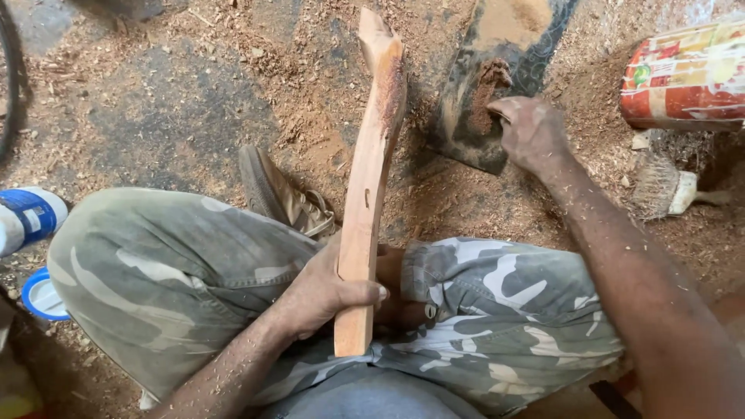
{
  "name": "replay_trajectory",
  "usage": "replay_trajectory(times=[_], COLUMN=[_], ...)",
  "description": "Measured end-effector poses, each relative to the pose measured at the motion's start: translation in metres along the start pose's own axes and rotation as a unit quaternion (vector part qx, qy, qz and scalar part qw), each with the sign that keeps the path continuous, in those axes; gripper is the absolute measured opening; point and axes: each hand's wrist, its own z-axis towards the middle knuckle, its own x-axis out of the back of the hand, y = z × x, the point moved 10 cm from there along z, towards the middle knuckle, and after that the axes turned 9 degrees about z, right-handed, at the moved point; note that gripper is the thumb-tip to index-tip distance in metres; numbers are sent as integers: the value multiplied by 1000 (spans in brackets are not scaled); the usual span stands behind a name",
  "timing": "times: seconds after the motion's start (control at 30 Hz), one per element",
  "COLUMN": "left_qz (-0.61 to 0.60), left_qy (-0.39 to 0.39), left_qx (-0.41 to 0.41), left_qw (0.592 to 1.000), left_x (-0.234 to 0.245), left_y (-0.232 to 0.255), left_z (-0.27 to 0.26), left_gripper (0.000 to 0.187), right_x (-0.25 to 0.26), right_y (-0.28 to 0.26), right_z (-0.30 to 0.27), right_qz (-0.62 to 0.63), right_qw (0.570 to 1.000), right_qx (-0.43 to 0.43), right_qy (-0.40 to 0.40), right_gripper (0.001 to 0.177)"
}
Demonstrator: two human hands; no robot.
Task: The recorder is carving and shaping a wooden handle or object while sitting on a workshop floor.
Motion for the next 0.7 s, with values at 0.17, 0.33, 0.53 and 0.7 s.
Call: replay_trajectory(times=[0.17,0.33,0.53,0.7], left_qz=[-31,-34,-73,-69], left_qy=[-14,-9,-10,-13], left_qx=[-10,-20,-24,-24], left_qw=[999,999,997,997], left_x=[-4,-4,-4,-5], left_y=[8,8,0,2], left_z=[-2,-4,-1,-2], left_gripper=[72,67,66,67], right_x=[2,-4,6,-2], right_y=[-10,-10,-28,-19], right_z=[-18,-10,-13,-12], right_qz=[51,24,33,33], right_qw=[986,999,991,998], right_qx=[117,26,114,52], right_qy=[109,34,61,-9], right_gripper=[20,19,17,23])
